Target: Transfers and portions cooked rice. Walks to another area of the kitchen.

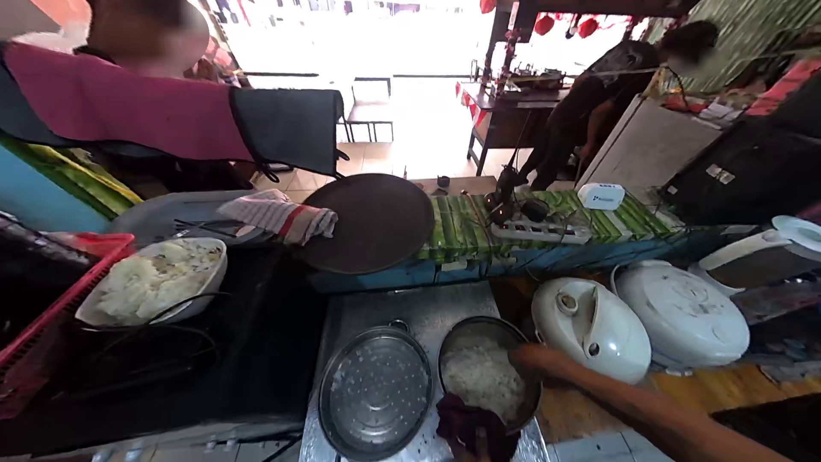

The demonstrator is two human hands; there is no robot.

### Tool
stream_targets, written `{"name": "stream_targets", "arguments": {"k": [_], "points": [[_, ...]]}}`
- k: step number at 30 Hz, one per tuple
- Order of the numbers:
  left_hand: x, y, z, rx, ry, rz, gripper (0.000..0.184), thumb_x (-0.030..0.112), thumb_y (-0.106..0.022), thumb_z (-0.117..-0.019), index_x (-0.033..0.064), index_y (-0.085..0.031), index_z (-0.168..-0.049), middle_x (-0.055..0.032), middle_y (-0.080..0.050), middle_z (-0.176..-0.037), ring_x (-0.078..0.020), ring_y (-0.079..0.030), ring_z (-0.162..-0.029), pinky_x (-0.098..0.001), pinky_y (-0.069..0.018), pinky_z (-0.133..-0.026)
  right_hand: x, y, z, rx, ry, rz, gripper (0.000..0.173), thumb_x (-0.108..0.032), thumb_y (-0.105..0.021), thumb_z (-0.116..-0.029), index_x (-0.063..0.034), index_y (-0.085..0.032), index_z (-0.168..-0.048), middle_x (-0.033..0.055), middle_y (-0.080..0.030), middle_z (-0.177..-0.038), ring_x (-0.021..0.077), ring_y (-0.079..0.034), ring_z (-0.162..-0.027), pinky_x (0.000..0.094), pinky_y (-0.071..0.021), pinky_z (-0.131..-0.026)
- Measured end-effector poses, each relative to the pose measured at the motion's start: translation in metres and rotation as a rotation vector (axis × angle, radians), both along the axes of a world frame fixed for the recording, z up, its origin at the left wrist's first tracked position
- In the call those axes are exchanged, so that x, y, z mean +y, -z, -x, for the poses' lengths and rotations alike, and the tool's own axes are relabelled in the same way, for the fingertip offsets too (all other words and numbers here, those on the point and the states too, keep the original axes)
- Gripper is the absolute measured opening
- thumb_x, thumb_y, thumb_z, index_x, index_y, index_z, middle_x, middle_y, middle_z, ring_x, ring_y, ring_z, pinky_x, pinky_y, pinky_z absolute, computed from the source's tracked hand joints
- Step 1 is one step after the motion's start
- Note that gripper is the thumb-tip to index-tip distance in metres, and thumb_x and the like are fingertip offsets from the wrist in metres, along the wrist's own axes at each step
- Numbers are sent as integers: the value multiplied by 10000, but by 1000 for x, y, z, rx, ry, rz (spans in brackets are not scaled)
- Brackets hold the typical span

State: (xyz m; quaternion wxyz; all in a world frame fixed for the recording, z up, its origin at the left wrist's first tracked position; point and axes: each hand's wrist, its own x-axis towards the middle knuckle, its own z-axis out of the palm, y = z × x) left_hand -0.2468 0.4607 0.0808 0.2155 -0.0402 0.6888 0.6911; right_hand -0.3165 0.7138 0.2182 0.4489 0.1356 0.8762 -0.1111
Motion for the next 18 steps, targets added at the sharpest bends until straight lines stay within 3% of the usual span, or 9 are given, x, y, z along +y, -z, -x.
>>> {"name": "stream_targets", "arguments": {"k": [2,5,8,9,11,13,16,18], "points": [[1,-32,1,-97,-34,1,798,188,-652,-1005,25,-159,-1611,-230,-425,-1548,-274,-484,-1388,-440,-433,-1146,-3,-7,-3,-56,-19,52,329,-188,-671,-970,49,-665,-1197,299,-655,-1214,495,-618,-1157,731,-460,-948],[-2,-37,17,-129,-53,-58,781,201,-634,-1023,121,-141,-1623,-173,-449,-1534,-223,-550,-1321,-424,-506,-1079,0,-7,-3,-84,-33,49,333,-222,-692,-954,30,-676,-1171,287,-669,-1173,495,-630,-1119,751,-463,-912],[-11,-43,28,-114,-21,-40,749,208,-671,-1001,80,-213,-1581,-186,-535,-1428,-211,-626,-1208,-401,-566,-996,12,-3,0,-53,-16,19,305,-193,-679,-942,59,-686,-1115,301,-669,-1134,506,-632,-1084,752,-460,-893],[-12,-46,32,-109,10,-21,770,219,-681,-994,71,-210,-1585,-190,-536,-1432,-210,-621,-1224,-398,-557,-1014,16,-6,4,-18,-1,8,304,-181,-670,-949,74,-678,-1116,310,-665,-1131,510,-631,-1082,742,-462,-896],[-14,-47,39,-106,88,27,819,252,-682,-992,60,-174,-1605,-197,-497,-1489,-219,-570,-1306,-410,-506,-1088,17,-19,17,44,77,-29,351,-193,-625,-997,71,-634,-1228,320,-639,-1215,516,-610,-1151,731,-457,-941],[-16,-47,43,-99,150,58,816,261,-673,-998,43,-176,-1607,-203,-516,-1475,-230,-578,-1304,-423,-500,-1095,9,-10,21,69,102,-17,348,-168,-620,-991,80,-626,-1234,328,-629,-1236,524,-598,-1173,741,-453,-950],[-19,-46,50,-96,223,32,786,266,-656,-1009,15,-194,-1594,-194,-533,-1459,-209,-579,-1300,-402,-493,-1105,0,18,22,-40,87,137,284,-166,-606,-985,94,-660,-1086,307,-659,-1078,476,-643,-1015,709,-481,-855],[-20,-46,52,-109,222,-2,777,242,-657,-1009,17,-194,-1591,-193,-527,-1461,-203,-579,-1297,-392,-493,-1103,5,14,25,-100,141,248,293,-181,-558,-1041,76,-638,-1156,265,-648,-1056,395,-632,-956,623,-494,-850]]}}
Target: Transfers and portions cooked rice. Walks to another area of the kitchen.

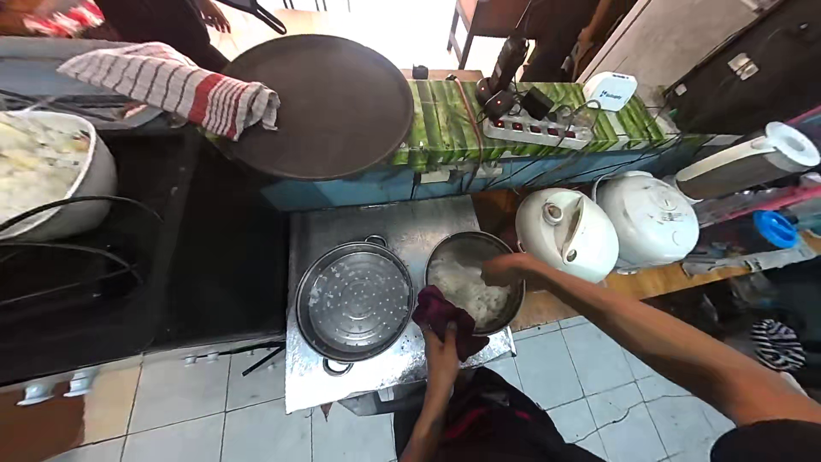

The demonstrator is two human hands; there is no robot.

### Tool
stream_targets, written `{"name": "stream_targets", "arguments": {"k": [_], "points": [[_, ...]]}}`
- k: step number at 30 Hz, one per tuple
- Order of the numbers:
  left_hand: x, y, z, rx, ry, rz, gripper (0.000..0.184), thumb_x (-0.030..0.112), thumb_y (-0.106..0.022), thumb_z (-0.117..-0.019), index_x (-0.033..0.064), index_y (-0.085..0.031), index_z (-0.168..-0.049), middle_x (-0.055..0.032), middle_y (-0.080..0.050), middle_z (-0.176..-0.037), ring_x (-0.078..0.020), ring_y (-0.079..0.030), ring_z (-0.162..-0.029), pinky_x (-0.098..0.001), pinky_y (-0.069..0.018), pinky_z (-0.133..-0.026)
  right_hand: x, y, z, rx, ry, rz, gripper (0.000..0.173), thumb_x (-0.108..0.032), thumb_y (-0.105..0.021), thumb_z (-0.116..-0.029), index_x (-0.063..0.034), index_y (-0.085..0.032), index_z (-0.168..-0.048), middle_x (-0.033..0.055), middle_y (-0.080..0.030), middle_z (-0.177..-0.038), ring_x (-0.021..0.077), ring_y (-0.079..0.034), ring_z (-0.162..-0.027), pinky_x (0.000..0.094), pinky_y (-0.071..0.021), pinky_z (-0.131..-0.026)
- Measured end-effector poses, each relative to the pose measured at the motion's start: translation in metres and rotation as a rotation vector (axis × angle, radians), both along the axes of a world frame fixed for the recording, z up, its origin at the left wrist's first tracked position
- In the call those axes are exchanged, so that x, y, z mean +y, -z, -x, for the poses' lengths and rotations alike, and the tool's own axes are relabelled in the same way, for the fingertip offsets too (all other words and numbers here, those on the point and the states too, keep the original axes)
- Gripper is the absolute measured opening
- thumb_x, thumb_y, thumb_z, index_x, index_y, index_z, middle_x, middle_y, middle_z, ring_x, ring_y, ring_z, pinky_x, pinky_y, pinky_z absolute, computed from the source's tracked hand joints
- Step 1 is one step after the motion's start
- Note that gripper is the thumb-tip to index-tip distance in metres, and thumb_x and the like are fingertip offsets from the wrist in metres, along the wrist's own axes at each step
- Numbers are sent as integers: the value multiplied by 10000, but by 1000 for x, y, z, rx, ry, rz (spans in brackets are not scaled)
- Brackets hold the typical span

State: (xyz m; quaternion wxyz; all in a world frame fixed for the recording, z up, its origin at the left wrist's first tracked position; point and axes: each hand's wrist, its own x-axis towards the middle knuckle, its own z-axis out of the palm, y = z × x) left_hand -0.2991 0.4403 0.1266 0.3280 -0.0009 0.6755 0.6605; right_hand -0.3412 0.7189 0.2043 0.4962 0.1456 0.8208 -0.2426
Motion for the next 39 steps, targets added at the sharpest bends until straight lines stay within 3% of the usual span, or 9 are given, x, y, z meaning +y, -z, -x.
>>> {"name": "stream_targets", "arguments": {"k": [8,11,14,18,20,23,28,32,39], "points": [[-1,1,-1,-25,-33,-31,762,189,-676,-992,47,-217,-1584,-178,-538,-1446,-195,-606,-1255,-384,-531,-1059,-26,-17,47,242,37,-105,315,-201,-597,-1002,43,-660,-1191,279,-670,-1125,445,-649,-1055,685,-483,-901],[1,1,2,-14,-35,-21,766,166,-679,-986,49,-215,-1585,-180,-568,-1408,-195,-635,-1212,-384,-548,-1033,-36,2,57,86,64,36,263,-231,-540,-1041,7,-653,-1059,132,-586,-826,230,-535,-675,462,-466,-613],[0,1,-2,-19,-51,-22,763,160,-683,-983,53,-223,-1582,-180,-589,-1374,-201,-654,-1178,-392,-562,-1012,-23,-1,52,38,118,134,292,-268,-485,-1086,-35,-620,-1201,83,-560,-847,155,-487,-648,353,-446,-593],[1,-2,-5,-38,-36,26,774,239,-676,-997,67,-208,-1590,-174,-619,-1344,-199,-668,-1166,-408,-567,-1007,-12,-38,36,119,21,-77,348,-191,-547,-1058,9,-606,-1336,267,-650,-1241,430,-633,-1143,651,-464,-990],[2,-5,-6,-84,-36,-25,760,252,-626,-1029,75,-157,-1600,-167,-546,-1440,-186,-609,-1256,-391,-530,-1066,4,-8,9,116,-31,-166,311,-191,-611,-984,30,-663,-1195,279,-673,-1134,468,-650,-1064,718,-482,-891],[8,-8,-10,-118,-89,-97,693,222,-580,-1051,59,-179,-1593,-169,-513,-1469,-191,-581,-1285,-389,-513,-1082,4,-1,-7,-2,-64,-65,268,-170,-558,-1024,65,-667,-1096,259,-658,-1016,407,-638,-943,638,-489,-828],[7,-16,-7,-141,-61,-60,694,224,-562,-1058,31,-166,-1594,-185,-481,-1497,-192,-549,-1322,-386,-488,-1106,7,-17,5,146,54,-249,261,-206,-623,-983,18,-692,-1098,260,-688,-1067,451,-662,-1022,700,-499,-862],[10,-15,-10,-142,-117,-81,665,207,-564,-1056,47,-196,-1587,-178,-530,-1444,-194,-586,-1275,-392,-515,-1073,-15,-8,-7,-51,-19,-318,289,-165,-683,-916,83,-679,-1065,309,-667,-1110,503,-638,-1069,745,-473,-871],[9,-12,-7,-130,-89,-62,699,231,-576,-1053,52,-173,-1595,-180,-511,-1469,-197,-579,-1288,-389,-508,-1082,0,-14,-14,-74,0,-207,251,-111,-599,-1001,100,-658,-1124,293,-665,-1089,455,-647,-1024,673,-487,-880]]}}
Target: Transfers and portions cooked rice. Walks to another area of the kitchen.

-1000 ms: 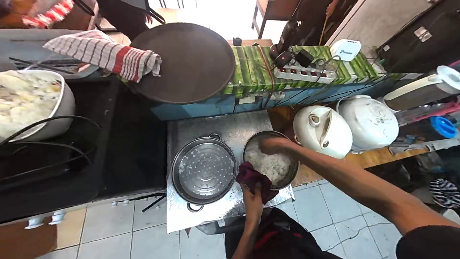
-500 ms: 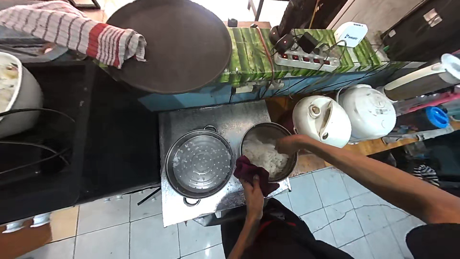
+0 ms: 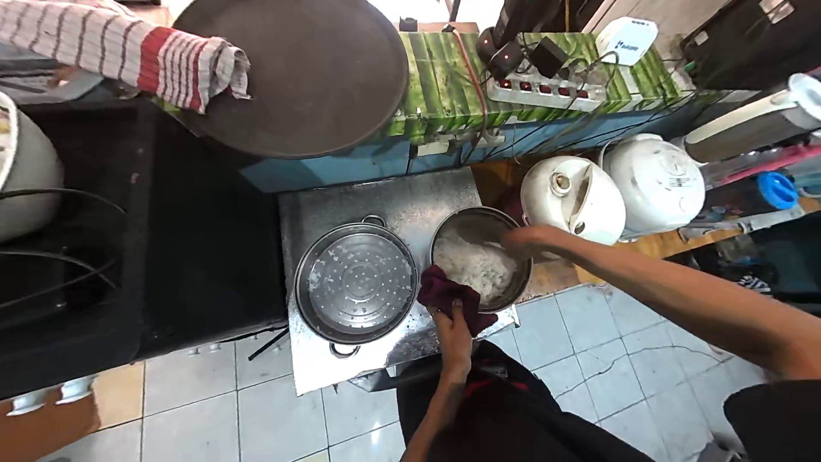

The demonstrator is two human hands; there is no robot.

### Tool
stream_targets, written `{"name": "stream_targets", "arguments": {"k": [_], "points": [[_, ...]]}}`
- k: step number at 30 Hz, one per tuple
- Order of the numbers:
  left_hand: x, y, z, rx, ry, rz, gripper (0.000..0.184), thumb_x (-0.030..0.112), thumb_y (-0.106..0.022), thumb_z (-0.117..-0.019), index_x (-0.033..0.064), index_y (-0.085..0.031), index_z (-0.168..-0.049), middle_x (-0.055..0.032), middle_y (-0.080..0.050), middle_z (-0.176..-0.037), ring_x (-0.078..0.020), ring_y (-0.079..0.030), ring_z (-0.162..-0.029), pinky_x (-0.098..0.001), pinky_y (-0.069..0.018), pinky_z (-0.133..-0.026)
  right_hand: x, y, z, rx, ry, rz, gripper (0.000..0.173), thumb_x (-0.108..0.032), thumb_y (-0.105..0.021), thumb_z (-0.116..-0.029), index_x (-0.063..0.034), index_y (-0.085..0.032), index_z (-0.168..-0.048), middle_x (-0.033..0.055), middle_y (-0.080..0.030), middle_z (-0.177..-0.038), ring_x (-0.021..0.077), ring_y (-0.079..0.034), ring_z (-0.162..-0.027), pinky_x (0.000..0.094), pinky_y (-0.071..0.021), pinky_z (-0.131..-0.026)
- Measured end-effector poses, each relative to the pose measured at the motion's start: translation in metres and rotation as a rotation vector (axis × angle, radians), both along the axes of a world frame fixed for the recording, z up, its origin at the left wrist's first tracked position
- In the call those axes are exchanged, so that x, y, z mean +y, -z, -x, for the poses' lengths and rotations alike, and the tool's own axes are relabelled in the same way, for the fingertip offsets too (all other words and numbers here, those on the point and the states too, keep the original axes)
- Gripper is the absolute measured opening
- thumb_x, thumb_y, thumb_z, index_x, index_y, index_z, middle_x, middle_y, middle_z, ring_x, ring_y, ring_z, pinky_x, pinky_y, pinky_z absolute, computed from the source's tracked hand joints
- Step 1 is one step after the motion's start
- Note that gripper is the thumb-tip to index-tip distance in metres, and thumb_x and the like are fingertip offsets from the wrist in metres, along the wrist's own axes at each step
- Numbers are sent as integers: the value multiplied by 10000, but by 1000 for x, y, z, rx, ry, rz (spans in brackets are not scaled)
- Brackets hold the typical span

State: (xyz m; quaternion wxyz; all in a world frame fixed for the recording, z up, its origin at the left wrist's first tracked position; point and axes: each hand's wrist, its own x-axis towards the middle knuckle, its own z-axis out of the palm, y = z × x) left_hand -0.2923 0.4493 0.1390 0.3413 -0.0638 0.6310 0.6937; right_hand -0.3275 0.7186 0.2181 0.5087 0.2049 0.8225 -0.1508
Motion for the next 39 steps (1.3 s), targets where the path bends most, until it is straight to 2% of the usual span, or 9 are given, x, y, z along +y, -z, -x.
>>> {"name": "stream_targets", "arguments": {"k": [4,9,13,19,23,27,32,36,39], "points": [[2,-4,3,-11,17,15,657,219,-559,-1062,45,-206,-1587,-180,-506,-1473,-198,-564,-1304,-389,-496,-1092,-3,18,-13,-30,14,40,211,-118,-576,-983,74,-642,-1042,226,-636,-925,355,-624,-821,578,-498,-717],[7,-6,2,-27,-10,27,656,196,-547,-1067,53,-183,-1593,-181,-507,-1469,-209,-566,-1298,-401,-495,-1085,-5,7,-18,-95,211,154,220,-199,-503,-1058,-19,-617,-1112,84,-530,-777,173,-488,-620,383,-442,-575],[8,-5,-1,-22,-28,47,665,199,-557,-1063,61,-184,-1595,-180,-505,-1472,-211,-562,-1302,-405,-491,-1088,-16,4,-18,-146,253,189,231,-238,-508,-1063,-40,-625,-1077,51,-522,-730,142,-466,-582,347,-419,-550],[3,-3,-1,4,-8,31,677,218,-582,-1050,46,-204,-1585,-188,-526,-1445,-213,-588,-1268,-406,-515,-1067,6,-38,-2,10,57,31,209,-127,-594,-1012,66,-655,-1065,225,-650,-918,352,-642,-811,568,-524,-728],[2,0,0,23,4,13,673,219,-577,-1053,51,-201,-1585,-179,-545,-1423,-203,-608,-1242,-396,-532,-1049,2,-38,21,79,-2,41,267,-141,-616,-1010,98,-662,-1118,291,-671,-1083,455,-655,-1031,669,-492,-897],[2,0,2,48,24,20,679,224,-566,-1055,32,-184,-1583,-188,-531,-1437,-205,-593,-1262,-389,-515,-1068,-5,-31,34,-20,5,141,261,-109,-649,-982,36,-635,-1199,217,-654,-958,339,-633,-815,555,-522,-727],[2,0,2,32,20,35,715,225,-571,-1054,46,-150,-1604,-182,-457,-1523,-203,-530,-1345,-389,-470,-1120,-4,-10,29,-80,-33,178,479,-153,-672,-959,-96,-585,-1426,200,-691,-1088,348,-659,-915,572,-529,-774],[3,2,2,61,8,12,706,212,-588,-1045,41,-179,-1594,-184,-486,-1492,-196,-553,-1316,-381,-484,-1105,14,-40,41,-57,-12,88,203,-115,-595,-1005,-22,-648,-1178,137,-607,-857,247,-554,-704,469,-474,-647],[0,5,-2,56,1,17,684,216,-588,-1046,49,-205,-1587,-169,-520,-1463,-188,-579,-1288,-380,-507,-1085,16,-30,48,40,-15,44,221,-184,-616,-1003,5,-661,-1108,186,-652,-907,319,-633,-780,553,-520,-697]]}}
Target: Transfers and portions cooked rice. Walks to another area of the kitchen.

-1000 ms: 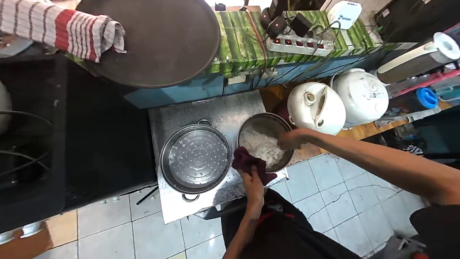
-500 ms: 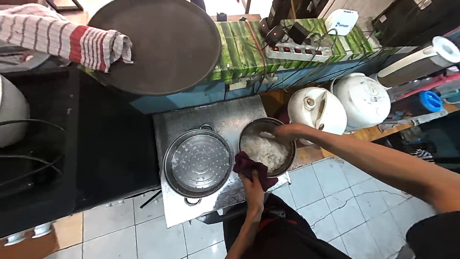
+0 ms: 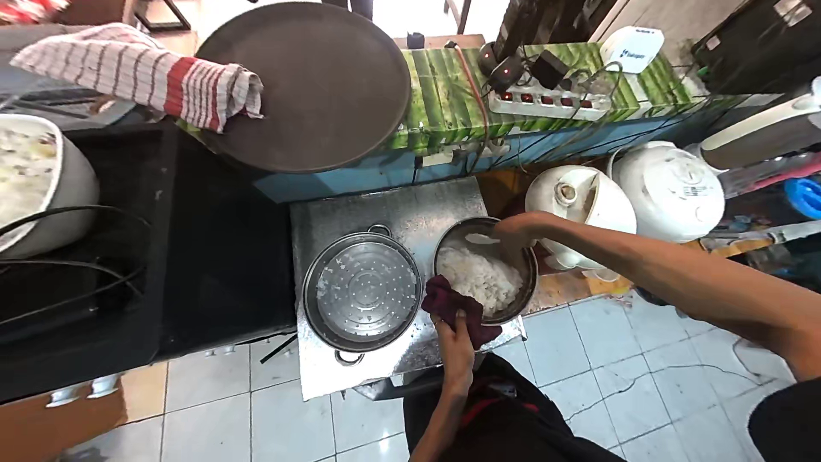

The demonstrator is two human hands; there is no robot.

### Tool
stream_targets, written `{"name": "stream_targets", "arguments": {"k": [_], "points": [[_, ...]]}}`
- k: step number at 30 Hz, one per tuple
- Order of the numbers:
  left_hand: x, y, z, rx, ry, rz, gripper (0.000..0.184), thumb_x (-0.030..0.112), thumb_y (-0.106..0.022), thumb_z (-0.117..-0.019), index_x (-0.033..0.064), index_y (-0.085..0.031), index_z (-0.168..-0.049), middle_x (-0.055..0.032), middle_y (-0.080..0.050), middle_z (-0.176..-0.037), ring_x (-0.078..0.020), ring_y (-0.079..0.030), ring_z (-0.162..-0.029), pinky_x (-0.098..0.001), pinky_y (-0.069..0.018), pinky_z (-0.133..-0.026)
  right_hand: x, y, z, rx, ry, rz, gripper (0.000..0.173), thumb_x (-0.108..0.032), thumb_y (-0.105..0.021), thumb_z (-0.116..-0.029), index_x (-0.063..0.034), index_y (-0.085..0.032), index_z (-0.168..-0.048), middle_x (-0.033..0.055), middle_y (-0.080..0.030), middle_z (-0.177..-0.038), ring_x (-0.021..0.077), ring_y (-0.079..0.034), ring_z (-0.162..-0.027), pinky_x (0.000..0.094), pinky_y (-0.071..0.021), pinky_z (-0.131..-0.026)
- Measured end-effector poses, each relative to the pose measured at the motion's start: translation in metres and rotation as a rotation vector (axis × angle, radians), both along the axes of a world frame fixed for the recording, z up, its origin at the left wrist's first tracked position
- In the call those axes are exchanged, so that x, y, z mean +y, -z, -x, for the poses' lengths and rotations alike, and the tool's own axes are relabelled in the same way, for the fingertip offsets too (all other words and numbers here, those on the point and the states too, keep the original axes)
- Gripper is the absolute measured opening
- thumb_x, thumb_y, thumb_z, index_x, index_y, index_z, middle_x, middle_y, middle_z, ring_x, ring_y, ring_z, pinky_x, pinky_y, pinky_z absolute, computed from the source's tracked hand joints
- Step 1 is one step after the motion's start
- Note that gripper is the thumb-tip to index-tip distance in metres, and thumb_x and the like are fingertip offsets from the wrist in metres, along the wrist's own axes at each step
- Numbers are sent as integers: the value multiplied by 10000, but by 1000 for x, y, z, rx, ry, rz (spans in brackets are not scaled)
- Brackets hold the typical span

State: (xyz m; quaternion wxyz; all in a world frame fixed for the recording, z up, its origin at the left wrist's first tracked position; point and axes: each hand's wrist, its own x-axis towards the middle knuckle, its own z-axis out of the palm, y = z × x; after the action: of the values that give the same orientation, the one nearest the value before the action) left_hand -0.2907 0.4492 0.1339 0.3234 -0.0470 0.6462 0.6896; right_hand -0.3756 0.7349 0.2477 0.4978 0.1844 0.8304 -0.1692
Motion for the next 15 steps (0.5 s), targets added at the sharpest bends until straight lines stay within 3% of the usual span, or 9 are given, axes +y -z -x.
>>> {"name": "stream_targets", "arguments": {"k": [1,3,6,8,11,13,15], "points": [[0,0,-1,-7,3,9,689,221,-587,-1047,51,-201,-1592,-168,-511,-1476,-191,-569,-1301,-384,-501,-1094,-6,8,-2,27,7,13,250,-198,-628,-995,11,-670,-1125,216,-677,-975,364,-665,-864,599,-532,-757],[2,-3,2,-10,0,8,687,215,-583,-1048,54,-196,-1592,-169,-498,-1488,-197,-560,-1312,-391,-498,-1098,-20,18,-3,-19,14,119,326,-136,-613,-1005,34,-617,-1283,260,-653,-1122,398,-634,-993,615,-492,-858],[2,-4,0,-24,-1,24,701,224,-579,-1050,64,-178,-1603,-170,-476,-1510,-201,-546,-1327,-399,-488,-1103,-17,45,-6,-128,7,224,422,-130,-649,-967,-79,-581,-1380,121,-646,-912,197,-561,-716,416,-487,-637],[2,-1,1,-29,5,24,713,233,-585,-1047,68,-172,-1605,-169,-464,-1520,-205,-537,-1338,-403,-483,-1108,-13,37,-3,-163,87,236,440,-134,-621,-984,-118,-551,-1418,69,-601,-823,134,-496,-625,342,-448,-567],[1,-1,2,-29,26,45,725,260,-595,-1044,64,-179,-1604,-174,-467,-1520,-209,-536,-1342,-413,-481,-1113,-9,4,4,-67,119,138,219,-152,-553,-1034,5,-602,-1178,128,-577,-883,216,-533,-730,440,-477,-669],[-1,-1,2,-29,34,56,725,271,-598,-1042,71,-185,-1602,-169,-494,-1496,-205,-562,-1314,-415,-499,-1095,-6,1,5,-23,80,59,219,-156,-562,-1027,29,-601,-1138,155,-585,-905,251,-561,-769,469,-489,-682],[-1,1,2,-29,32,58,728,273,-602,-1039,73,-187,-1602,-170,-512,-1478,-209,-579,-1293,-417,-513,-1078,-4,20,1,11,30,14,279,-166,-595,-995,60,-617,-1156,247,-642,-1005,379,-638,-889,608,-512,-754]]}}
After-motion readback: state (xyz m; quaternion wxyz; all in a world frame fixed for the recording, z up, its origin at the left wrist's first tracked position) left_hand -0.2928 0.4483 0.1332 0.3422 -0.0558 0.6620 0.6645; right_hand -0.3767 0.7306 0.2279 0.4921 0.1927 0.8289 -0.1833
